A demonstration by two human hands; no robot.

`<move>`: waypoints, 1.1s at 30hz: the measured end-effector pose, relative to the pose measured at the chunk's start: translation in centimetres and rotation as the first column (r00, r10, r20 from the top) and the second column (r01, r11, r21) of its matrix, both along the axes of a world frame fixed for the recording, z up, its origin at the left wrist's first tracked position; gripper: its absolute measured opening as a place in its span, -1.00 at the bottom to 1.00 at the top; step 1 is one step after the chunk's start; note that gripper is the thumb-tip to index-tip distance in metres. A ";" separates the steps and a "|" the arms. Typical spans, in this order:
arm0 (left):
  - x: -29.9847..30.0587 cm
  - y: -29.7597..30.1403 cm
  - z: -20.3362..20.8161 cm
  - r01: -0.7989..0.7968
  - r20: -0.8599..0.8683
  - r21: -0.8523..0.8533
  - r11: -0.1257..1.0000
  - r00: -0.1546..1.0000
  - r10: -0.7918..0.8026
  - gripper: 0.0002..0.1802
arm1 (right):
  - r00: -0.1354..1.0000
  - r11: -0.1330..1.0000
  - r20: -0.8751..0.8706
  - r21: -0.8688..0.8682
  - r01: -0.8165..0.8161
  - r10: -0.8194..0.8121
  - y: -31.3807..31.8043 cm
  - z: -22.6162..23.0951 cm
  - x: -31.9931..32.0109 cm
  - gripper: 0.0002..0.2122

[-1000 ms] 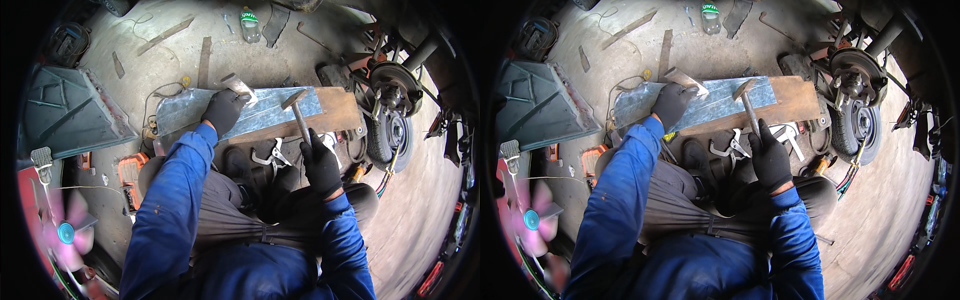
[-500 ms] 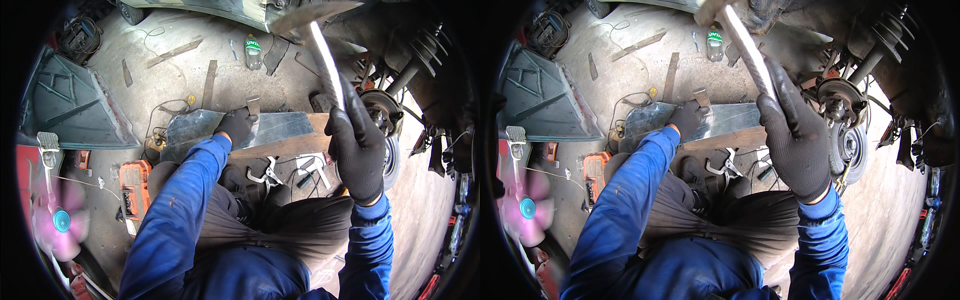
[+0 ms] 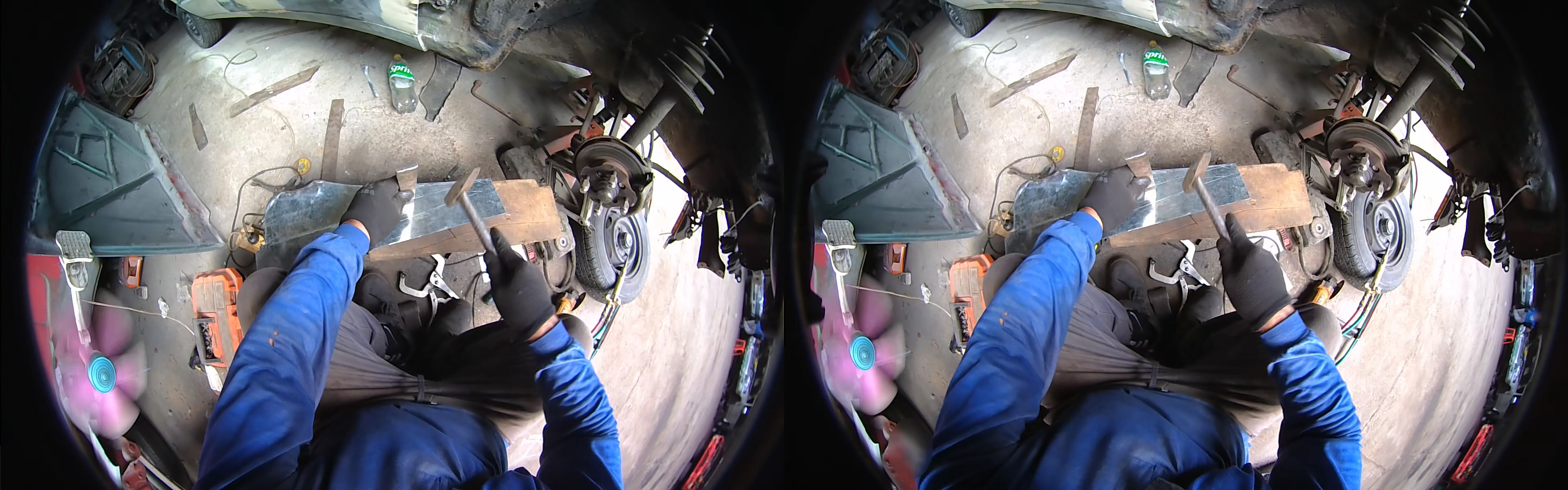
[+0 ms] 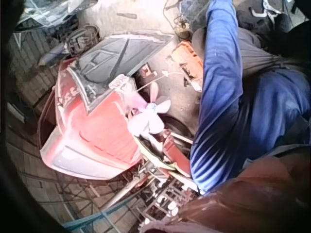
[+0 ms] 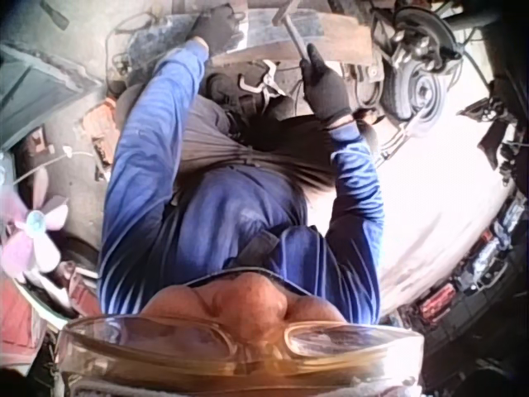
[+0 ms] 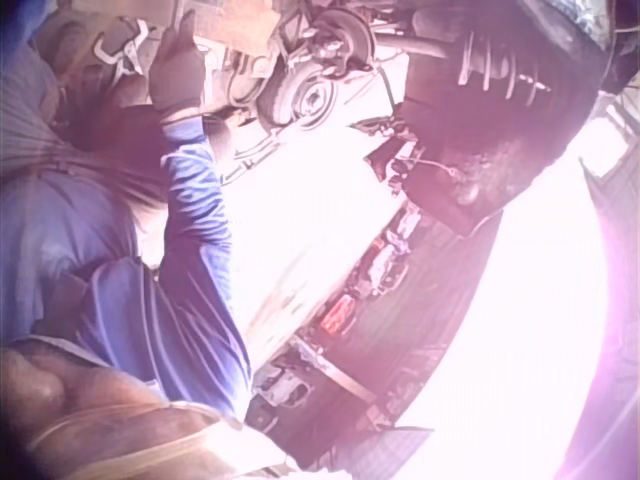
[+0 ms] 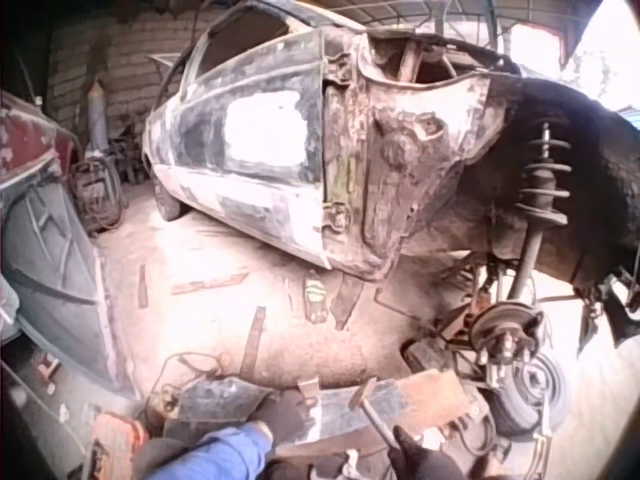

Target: The person sits on the floor and uses a hammer and metal file to shape a sheet of metal resting on a wooden block. They repeatedly strike and file the metal to refine its edges and surface.

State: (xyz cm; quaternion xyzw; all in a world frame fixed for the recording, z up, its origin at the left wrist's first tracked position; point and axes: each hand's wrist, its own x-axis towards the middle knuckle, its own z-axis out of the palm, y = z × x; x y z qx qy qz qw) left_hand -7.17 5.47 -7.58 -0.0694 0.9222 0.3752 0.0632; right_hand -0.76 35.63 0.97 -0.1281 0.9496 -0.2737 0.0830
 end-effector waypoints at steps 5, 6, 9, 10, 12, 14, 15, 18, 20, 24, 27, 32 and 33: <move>0.4 -0.2 -1.4 -0.035 -0.114 0.114 0.993 0.992 0.048 -0.54 | 1.000 0.997 0.000 0.074 -0.004 0.004 1.1 -4.9 2.4 -0.54; 0.4 -0.2 -1.8 -0.024 -0.173 0.096 0.995 0.984 0.040 -0.57 | 1.000 0.998 0.027 0.067 -0.002 0.000 1.3 -5.4 2.5 -0.54; 0.3 -0.6 -2.3 -0.033 -0.153 0.221 0.975 0.986 0.068 -0.56 | 1.000 0.999 0.024 0.041 -0.002 0.001 1.9 -6.1 2.6 -0.55; 0.3 -0.9 -2.4 -0.071 -0.135 0.199 0.977 0.986 0.099 -0.56 | 1.000 1.000 -0.006 0.023 -0.019 0.019 2.0 -6.2 2.5 -0.55; 0.2 -1.3 -2.5 -0.132 -0.133 0.187 0.973 0.978 0.159 -0.55 | 1.000 0.999 0.017 0.039 -0.007 0.006 2.1 -6.2 2.3 -0.55; 0.1 -1.7 -2.5 -0.120 -0.138 0.204 0.972 0.979 0.150 -0.53 | 1.000 0.997 0.000 0.075 -0.011 0.011 2.2 -6.2 2.2 -0.55; 0.0 -1.7 -2.5 -0.122 -0.144 0.218 0.968 0.977 0.155 -0.52 | 1.000 0.999 -0.004 0.049 -0.019 0.019 2.3 -6.2 2.1 -0.56; -0.1 -1.6 -2.3 -0.035 -0.181 0.264 0.964 0.980 0.085 -0.51 | 1.000 0.999 0.021 0.034 -0.015 0.014 2.6 -6.1 2.0 -0.58; -0.1 -1.4 -2.2 -0.054 -0.160 0.219 0.974 0.983 0.091 -0.51 | 0.998 1.000 0.068 0.021 -0.005 0.004 2.7 -6.1 1.9 -0.58; -0.1 -0.9 -1.8 -0.037 -0.146 0.197 0.980 0.987 0.067 -0.51 | 0.998 1.000 0.058 -0.019 -0.007 0.008 3.2 -5.9 1.5 -0.58; -0.2 -0.3 -1.7 -0.036 -0.154 0.211 0.977 0.986 0.070 -0.55 | 0.997 0.997 0.064 0.068 -0.035 0.031 3.2 -5.4 1.0 -0.57; -0.5 0.2 -1.2 -0.046 -0.023 0.078 0.996 0.999 0.047 -0.54 | 0.994 0.992 -0.026 0.073 -0.104 0.106 1.6 -0.5 -1.0 -0.56; -0.6 0.2 -1.0 -0.038 -0.002 0.039 0.999 0.999 0.038 -0.53 | 0.992 0.992 -0.048 -0.033 -0.120 0.118 1.0 1.4 -1.5 -0.55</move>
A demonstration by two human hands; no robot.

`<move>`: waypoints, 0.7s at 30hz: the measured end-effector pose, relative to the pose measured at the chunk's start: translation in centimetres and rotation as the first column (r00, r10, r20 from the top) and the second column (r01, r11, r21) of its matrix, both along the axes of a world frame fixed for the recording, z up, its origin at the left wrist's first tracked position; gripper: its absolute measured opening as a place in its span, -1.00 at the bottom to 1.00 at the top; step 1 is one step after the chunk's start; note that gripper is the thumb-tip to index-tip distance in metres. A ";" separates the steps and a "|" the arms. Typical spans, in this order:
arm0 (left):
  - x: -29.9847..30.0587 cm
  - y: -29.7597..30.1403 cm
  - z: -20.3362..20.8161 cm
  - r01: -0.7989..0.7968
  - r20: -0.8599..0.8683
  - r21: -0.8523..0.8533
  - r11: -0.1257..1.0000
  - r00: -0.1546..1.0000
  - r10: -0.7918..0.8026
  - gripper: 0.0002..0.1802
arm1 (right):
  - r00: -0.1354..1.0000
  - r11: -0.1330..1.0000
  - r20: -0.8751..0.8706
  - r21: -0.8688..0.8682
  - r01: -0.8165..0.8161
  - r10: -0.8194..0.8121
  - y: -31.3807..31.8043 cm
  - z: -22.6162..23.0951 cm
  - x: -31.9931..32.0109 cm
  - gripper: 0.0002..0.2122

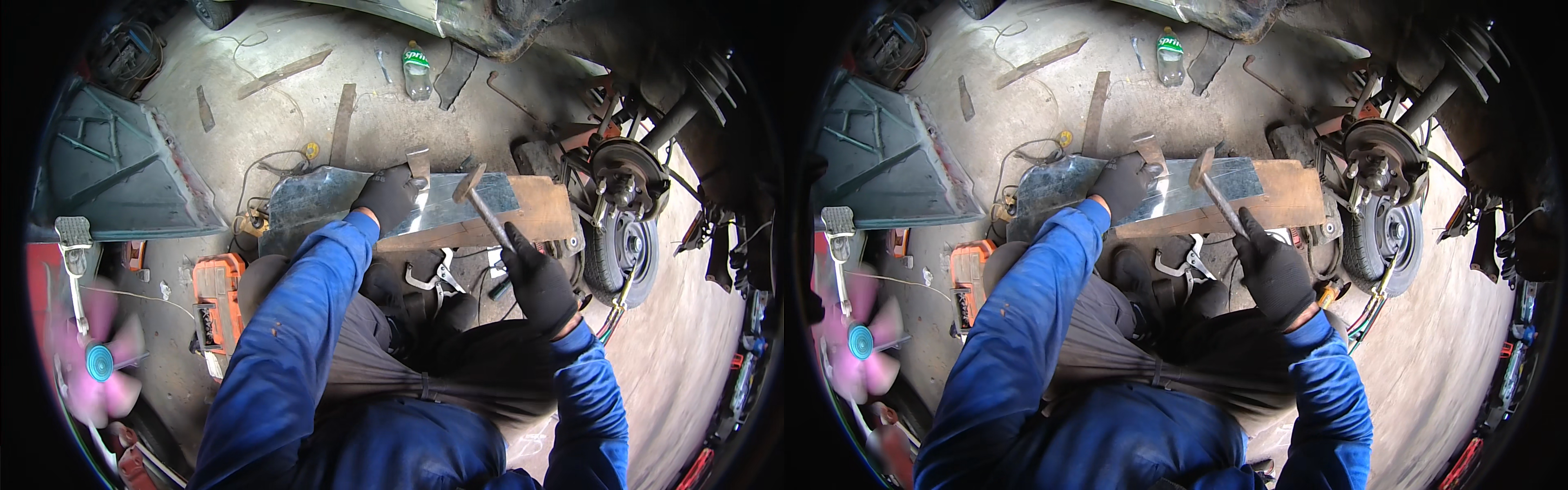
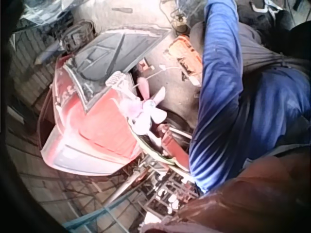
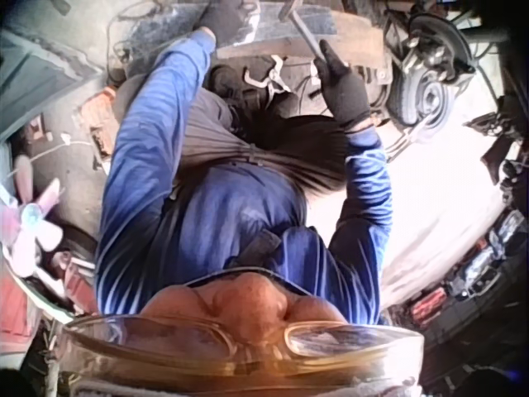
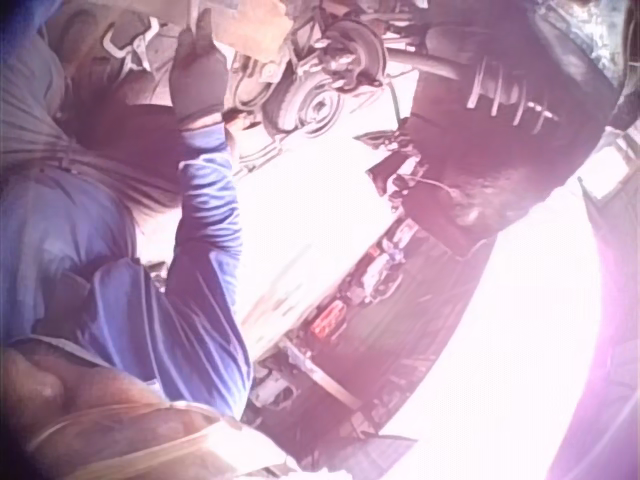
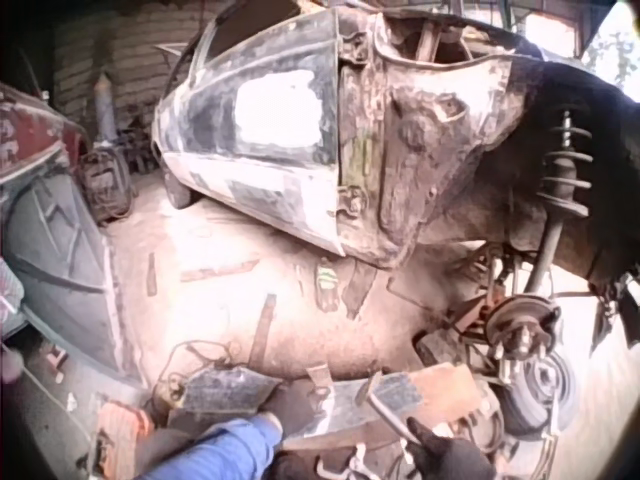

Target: The person sits on the floor and uses a hammer and metal file to shape a sheet of metal resting on a wooden block. They repeatedly strike and file the metal to refine its edges and surface.

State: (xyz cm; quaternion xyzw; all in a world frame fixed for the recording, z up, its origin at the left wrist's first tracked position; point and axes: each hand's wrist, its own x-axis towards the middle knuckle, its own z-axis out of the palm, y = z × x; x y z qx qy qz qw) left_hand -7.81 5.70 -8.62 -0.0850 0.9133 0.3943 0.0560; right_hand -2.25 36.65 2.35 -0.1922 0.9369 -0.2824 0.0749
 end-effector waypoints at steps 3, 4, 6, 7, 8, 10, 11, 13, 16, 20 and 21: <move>-0.2 0.3 0.7 0.043 0.003 -0.055 0.998 0.999 -0.043 -0.52 | 0.999 0.986 0.025 -0.159 0.043 -0.039 -1.7 7.1 -1.3 -0.54; -0.3 0.4 1.0 0.064 0.016 -0.099 0.993 0.998 -0.062 -0.52 | 0.999 0.973 -0.035 -0.228 0.016 -0.025 -2.4 9.2 -1.7 -0.54; -0.4 0.6 1.4 0.067 0.032 -0.107 0.992 0.997 -0.064 -0.54 | 0.989 0.861 -0.061 -0.501 0.085 -0.133 -3.7 11.6 -1.4 -0.53; -0.4 0.7 1.6 0.069 0.031 -0.100 0.993 0.997 -0.066 -0.55 | 0.983 0.848 -0.076 -0.520 0.107 -0.170 -4.2 12.1 -1.5 -0.52; -0.3 0.7 1.7 0.067 0.022 -0.113 0.991 0.998 -0.065 -0.55 | 0.966 0.830 -0.183 -0.555 0.053 -0.185 -4.8 11.7 -1.6 -0.53; -0.3 0.9 1.6 0.069 0.026 -0.096 0.993 0.997 -0.067 -0.56 | 0.939 0.934 -0.342 -0.321 -0.156 0.039 -5.2 10.0 -2.0 -0.55; -0.3 1.0 1.4 0.063 0.008 -0.104 0.993 0.998 -0.062 -0.56 | 0.942 0.979 -0.316 -0.128 -0.160 0.112 -5.0 8.9 -2.4 -0.56; -0.3 1.2 0.8 0.034 -0.008 -0.061 0.998 0.999 -0.034 -0.55 | 0.966 0.988 -0.209 0.067 -0.138 0.149 -3.9 7.4 -2.9 -0.55; -0.1 0.9 -0.3 -0.005 -0.096 0.053 0.999 0.995 0.010 -0.54 | 0.996 0.998 -0.067 0.037 -0.054 0.056 -2.7 7.8 -3.2 -0.53; 0.0 0.6 -1.3 0.003 -0.050 0.044 0.999 0.999 -0.001 -0.54 | 0.998 0.961 -0.052 -0.277 0.007 -0.022 -3.2 12.5 -2.7 -0.54; -0.1 0.6 -1.3 0.017 -0.070 0.026 1.000 0.997 -0.015 -0.53 | 0.994 0.932 -0.075 -0.359 0.051 -0.083 -3.3 13.6 -2.4 -0.54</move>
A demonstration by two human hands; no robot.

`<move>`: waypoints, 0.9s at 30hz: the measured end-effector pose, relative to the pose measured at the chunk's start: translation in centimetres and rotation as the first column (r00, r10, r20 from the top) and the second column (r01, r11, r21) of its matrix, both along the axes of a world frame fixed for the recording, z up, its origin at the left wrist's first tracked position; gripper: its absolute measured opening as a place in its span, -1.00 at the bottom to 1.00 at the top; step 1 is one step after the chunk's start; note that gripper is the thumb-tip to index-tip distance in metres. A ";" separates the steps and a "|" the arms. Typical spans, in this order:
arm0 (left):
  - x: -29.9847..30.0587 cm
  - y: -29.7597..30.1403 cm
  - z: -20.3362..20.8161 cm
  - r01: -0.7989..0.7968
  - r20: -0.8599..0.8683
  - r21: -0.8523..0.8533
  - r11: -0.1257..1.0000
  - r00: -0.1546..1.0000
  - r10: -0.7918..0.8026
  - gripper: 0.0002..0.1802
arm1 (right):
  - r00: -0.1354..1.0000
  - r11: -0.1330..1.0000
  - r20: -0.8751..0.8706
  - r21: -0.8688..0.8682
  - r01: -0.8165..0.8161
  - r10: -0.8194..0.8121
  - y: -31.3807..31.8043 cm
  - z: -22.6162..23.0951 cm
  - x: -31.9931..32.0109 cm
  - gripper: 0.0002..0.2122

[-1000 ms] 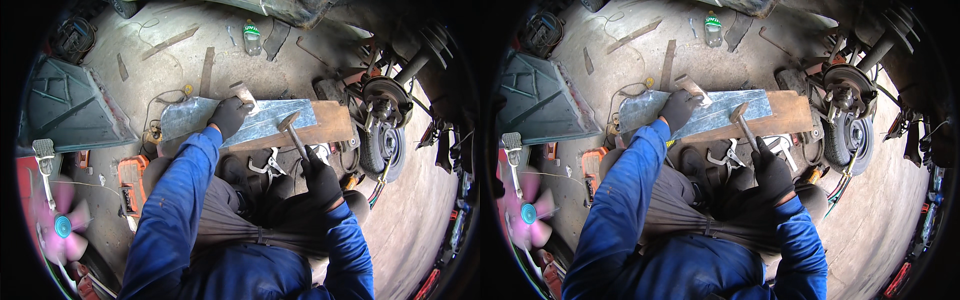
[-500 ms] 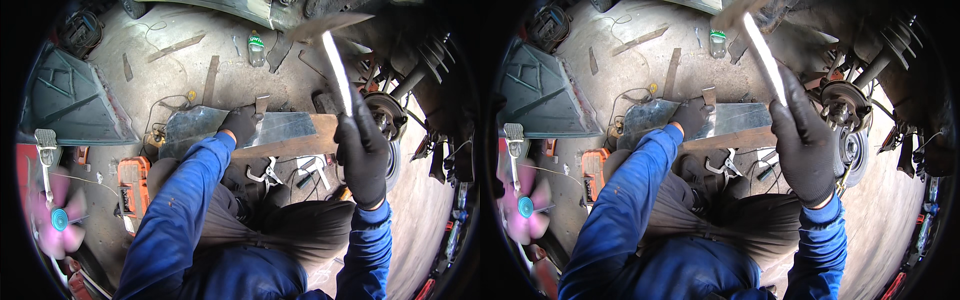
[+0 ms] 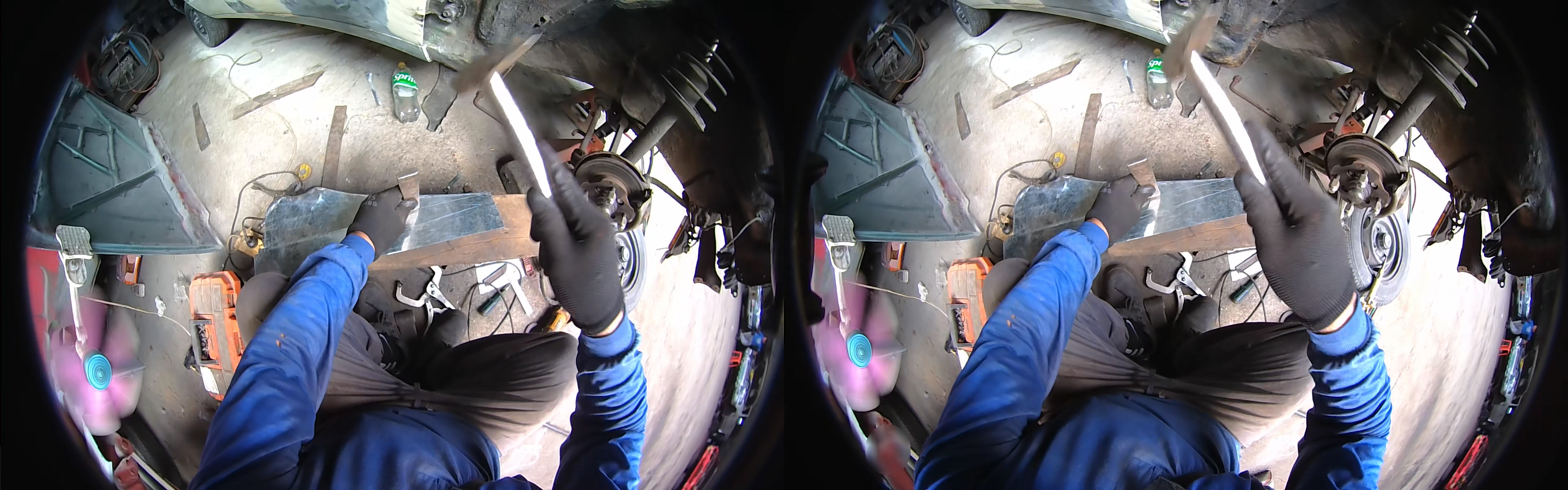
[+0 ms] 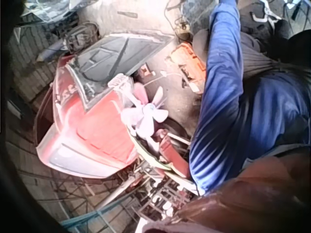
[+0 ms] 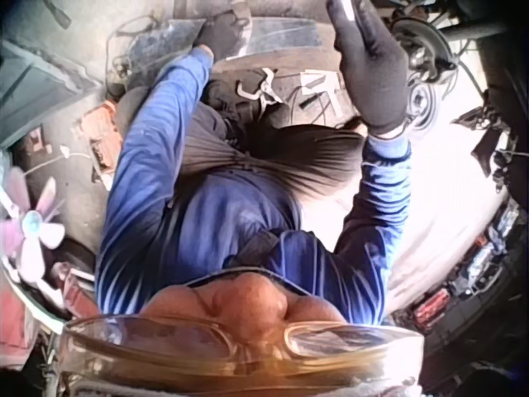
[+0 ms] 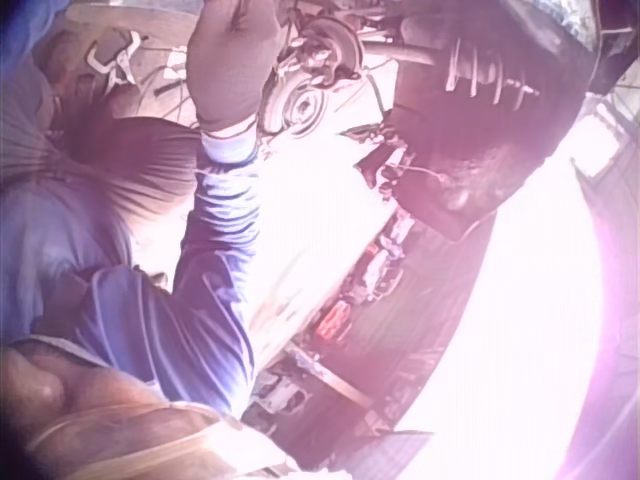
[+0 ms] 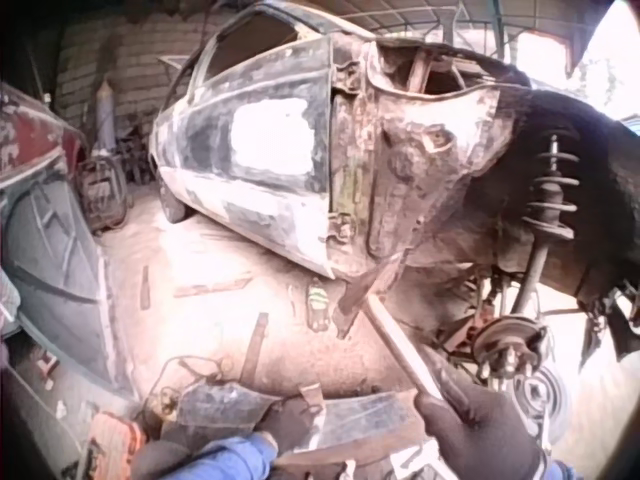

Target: The person sits on the floor and uses a hammer and metal file to shape a sheet of metal resting on a wooden block. They repeatedly strike and file the metal to refine its edges and surface.

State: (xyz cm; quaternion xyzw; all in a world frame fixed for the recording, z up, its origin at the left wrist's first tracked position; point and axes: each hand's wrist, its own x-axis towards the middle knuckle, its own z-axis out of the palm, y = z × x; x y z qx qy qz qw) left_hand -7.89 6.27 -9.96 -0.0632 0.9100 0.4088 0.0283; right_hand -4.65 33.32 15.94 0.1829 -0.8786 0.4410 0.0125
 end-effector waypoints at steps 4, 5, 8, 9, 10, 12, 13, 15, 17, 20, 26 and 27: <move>-0.6 0.2 0.6 0.036 -0.066 -0.080 0.996 0.997 -0.041 -0.56 | 0.993 0.964 -0.095 -0.261 0.046 -0.073 -1.1 -0.5 0.4 -0.56; -0.7 0.3 0.8 0.051 -0.004 -0.097 0.994 0.999 -0.052 -0.54 | 0.989 1.000 -0.145 -0.017 -0.005 0.002 -1.3 -1.7 0.1 -0.57; -0.7 0.4 1.4 0.066 0.013 -0.094 0.993 0.998 -0.065 -0.53 | 0.923 0.898 -0.270 0.415 -0.148 0.276 -0.7 -5.1 -1.0 -0.57; -0.7 0.5 1.5 0.042 0.003 -0.080 0.996 0.999 -0.042 -0.53 | 0.867 0.913 -0.407 0.391 -0.117 0.286 -0.5 -5.6 -1.5 -0.61; -0.4 0.4 1.5 0.013 0.007 -0.096 0.995 1.000 -0.012 -0.53 | 0.935 0.923 -0.298 0.378 -0.070 0.193 -0.1 -5.7 -1.2 -0.60; 0.2 0.5 1.4 -0.001 0.030 -0.019 1.000 1.000 0.001 -0.54 | 0.997 0.962 -0.045 0.267 -0.056 0.070 0.3 -4.6 -1.1 -0.57; 0.2 0.5 1.3 -0.022 0.018 0.020 1.000 1.000 0.022 -0.54 | 0.997 0.976 -0.025 0.209 -0.061 0.068 0.2 -3.7 -1.1 -0.55; 0.2 0.5 1.2 -0.026 0.011 0.059 0.998 1.000 0.025 -0.54 | 0.997 0.995 -0.028 0.071 -0.070 0.072 0.1 -1.4 -0.9 -0.55; -0.2 0.5 1.3 0.001 0.009 0.061 0.998 1.000 -0.002 -0.54 | 0.997 0.997 -0.072 -0.077 0.008 -0.013 -0.4 0.1 -0.7 -0.54; -0.9 0.7 1.5 0.061 -0.020 -0.071 0.996 0.998 -0.063 -0.54 | 0.968 0.983 -0.249 -0.180 -0.025 -0.021 -1.1 -0.9 -1.2 -0.56; -1.4 0.8 1.6 0.072 -0.024 -0.023 0.997 0.997 -0.072 -0.56 | 0.998 0.821 0.027 0.567 -0.063 0.058 1.2 -6.8 -1.8 -0.55; -1.3 0.9 1.5 0.043 0.022 0.039 0.998 0.999 -0.043 -0.57 | 0.997 0.888 0.047 0.453 -0.080 0.066 1.6 -6.7 -1.4 -0.55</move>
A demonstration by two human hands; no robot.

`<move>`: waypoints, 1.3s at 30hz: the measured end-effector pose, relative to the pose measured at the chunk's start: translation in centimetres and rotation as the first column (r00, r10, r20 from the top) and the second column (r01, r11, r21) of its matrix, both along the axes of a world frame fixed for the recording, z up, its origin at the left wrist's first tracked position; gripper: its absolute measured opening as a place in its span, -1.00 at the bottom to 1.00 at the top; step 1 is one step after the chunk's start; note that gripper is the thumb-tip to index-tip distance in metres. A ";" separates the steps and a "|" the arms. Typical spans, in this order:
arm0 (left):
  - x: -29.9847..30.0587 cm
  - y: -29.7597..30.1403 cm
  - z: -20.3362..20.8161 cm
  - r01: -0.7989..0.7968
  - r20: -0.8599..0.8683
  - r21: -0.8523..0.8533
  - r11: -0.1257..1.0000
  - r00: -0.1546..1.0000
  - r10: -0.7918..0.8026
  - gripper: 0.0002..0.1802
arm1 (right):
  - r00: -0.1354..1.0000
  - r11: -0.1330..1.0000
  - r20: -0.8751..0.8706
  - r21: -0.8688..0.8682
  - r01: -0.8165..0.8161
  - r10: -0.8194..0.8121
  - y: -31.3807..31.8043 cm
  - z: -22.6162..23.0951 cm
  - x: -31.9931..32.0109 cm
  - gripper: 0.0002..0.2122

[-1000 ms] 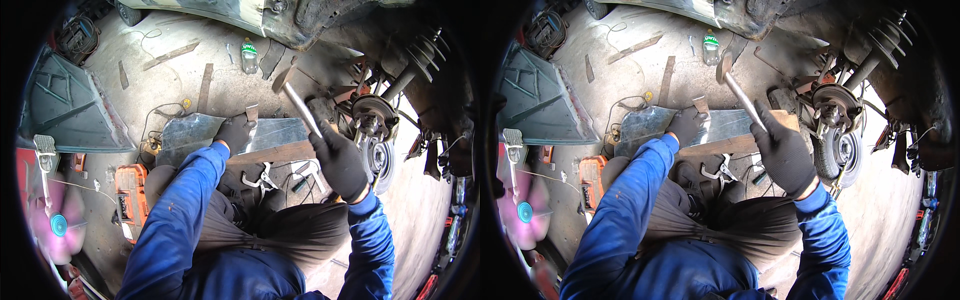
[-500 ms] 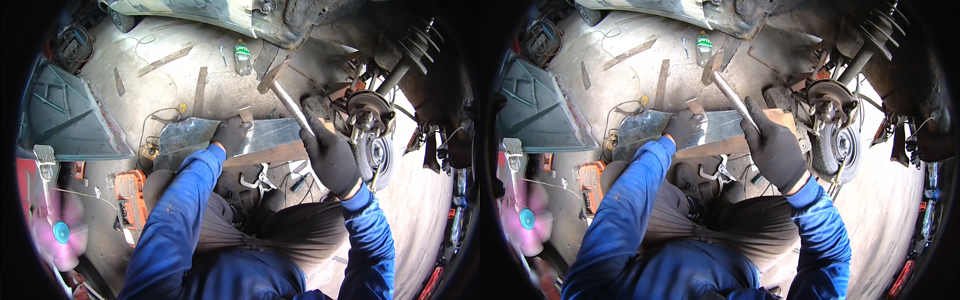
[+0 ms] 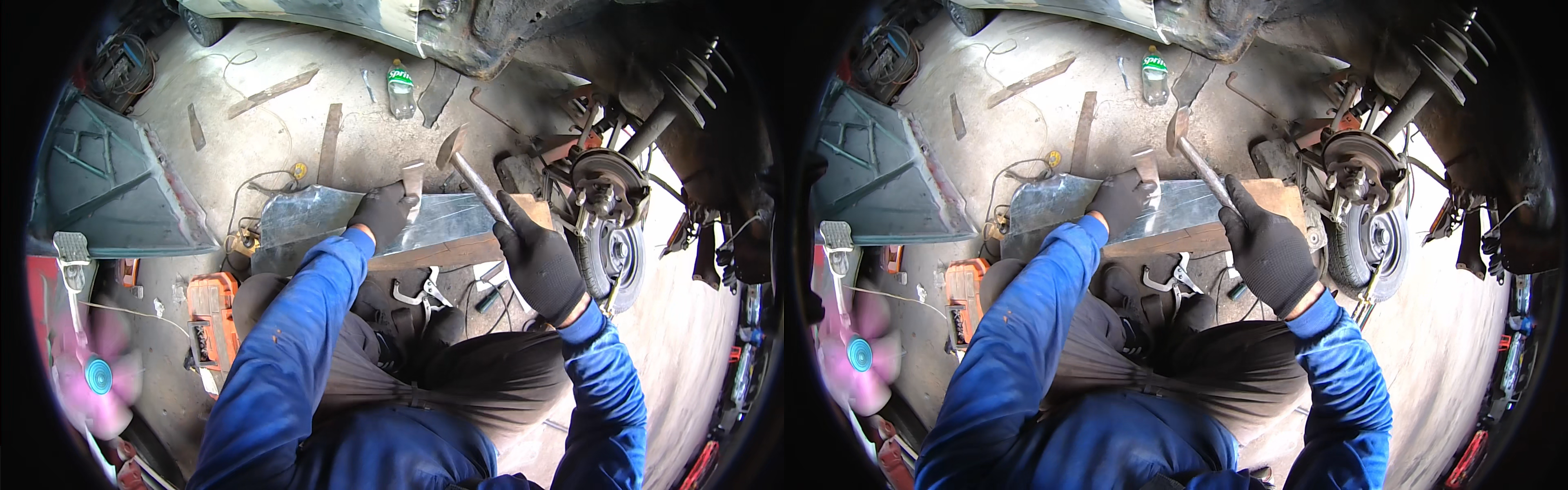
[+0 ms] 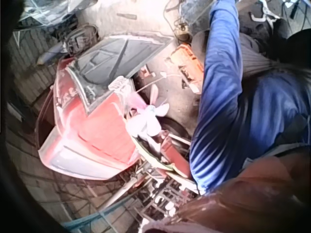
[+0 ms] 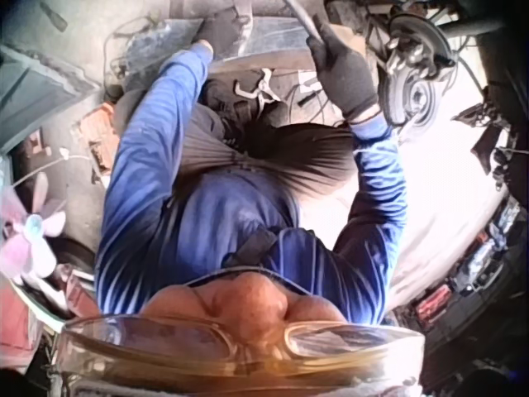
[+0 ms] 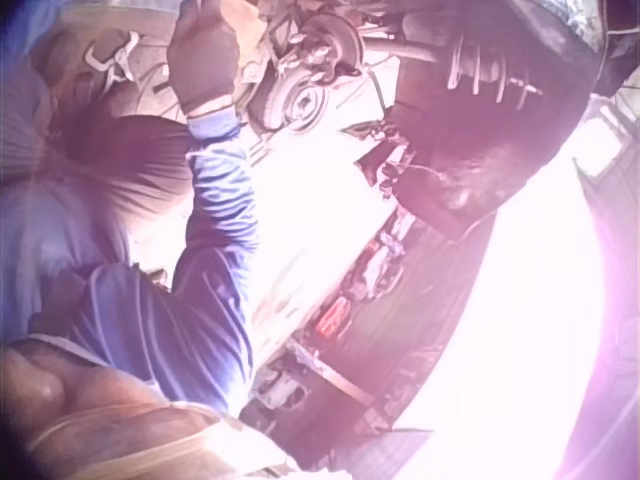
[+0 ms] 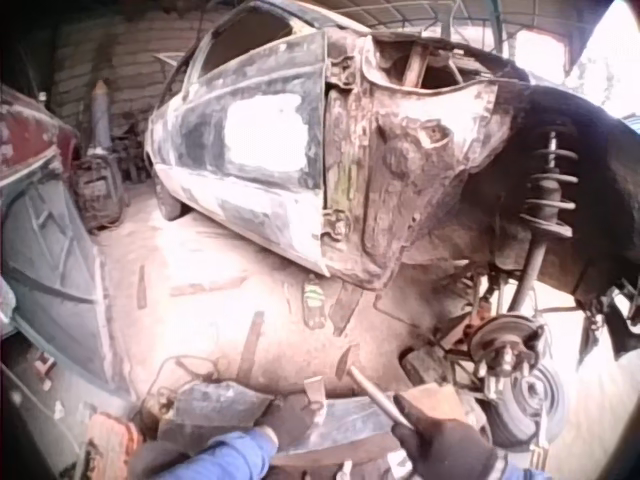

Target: The person sits on the floor and uses a hammer and metal file to shape a sheet of metal resting on a wooden block. They repeatedly strike and file the metal to refine its edges and surface.

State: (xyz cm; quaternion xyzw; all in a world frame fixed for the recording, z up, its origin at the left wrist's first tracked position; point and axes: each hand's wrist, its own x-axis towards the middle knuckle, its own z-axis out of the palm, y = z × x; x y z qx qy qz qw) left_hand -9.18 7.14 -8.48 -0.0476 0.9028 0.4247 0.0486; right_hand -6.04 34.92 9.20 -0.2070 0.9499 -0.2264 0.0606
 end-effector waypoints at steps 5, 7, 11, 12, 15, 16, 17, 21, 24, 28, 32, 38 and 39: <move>0.8 0.1 -0.5 -0.054 -0.005 0.062 0.997 0.999 0.054 -0.61 | 0.999 0.924 -0.028 -0.381 0.022 -0.035 -1.0 5.0 0.2 -0.53; 0.7 0.2 -0.3 -0.052 -0.026 -0.001 0.999 0.998 0.052 -0.59 | 0.993 0.867 -0.065 -0.495 0.057 -0.103 -1.5 7.7 0.5 -0.53; -0.1 0.4 0.5 0.029 -0.022 -0.035 0.999 0.999 -0.030 -0.57 | 0.953 0.796 -0.267 -0.604 -0.049 -0.144 -2.3 7.2 0.3 -0.55; -0.3 0.5 0.7 0.044 0.004 -0.071 0.996 0.999 -0.044 -0.57 | 0.960 0.904 -0.279 -0.418 -0.091 -0.032 -1.9 6.2 0.3 -0.56; -0.5 0.5 0.9 0.056 0.019 -0.101 0.993 0.998 -0.054 -0.57 | 0.991 0.997 -0.112 -0.005 -0.076 0.075 -0.3 2.0 0.4 -0.56; -0.6 0.5 0.9 0.033 0.016 -0.093 0.995 0.999 -0.031 -0.57 | 0.996 0.999 -0.082 0.018 -0.032 0.033 0.7 1.3 0.4 -0.56; -0.3 0.4 0.8 0.046 -0.010 -0.106 0.993 0.999 -0.047 -0.57 | 0.999 1.000 -0.049 -0.009 0.015 -0.015 1.1 0.4 0.3 -0.56; 0.8 0.5 0.1 -0.055 0.095 0.083 0.995 0.994 0.047 -0.57 | 0.998 0.980 0.020 -0.189 0.067 -0.065 1.4 1.0 0.6 -0.53; 0.5 0.6 -0.2 -0.060 0.081 0.052 0.997 0.995 0.056 -0.56 | 0.997 0.945 -0.055 -0.325 0.030 -0.051 -0.2 4.2 0.3 -0.52; -0.4 0.7 0.0 0.038 -0.032 -0.019 0.999 0.999 -0.039 -0.54 | 0.981 0.807 -0.105 -0.587 0.069 -0.160 -1.0 8.3 0.5 -0.54; -1.0 1.4 0.3 0.053 0.032 -0.164 0.985 0.998 -0.049 -0.53 | 0.940 0.894 -0.334 -0.439 -0.090 -0.070 -1.4 5.4 0.1 -0.54; -0.4 1.6 -0.1 0.067 0.036 -0.086 0.994 0.997 -0.064 -0.51 | 0.996 0.987 0.053 -0.140 0.072 -0.065 2.1 -0.5 2.0 -0.54; -0.7 1.2 0.0 0.033 0.049 -0.032 0.999 0.998 -0.032 -0.52 | 0.990 0.975 0.112 -0.195 0.104 -0.083 2.6 -1.2 2.6 -0.50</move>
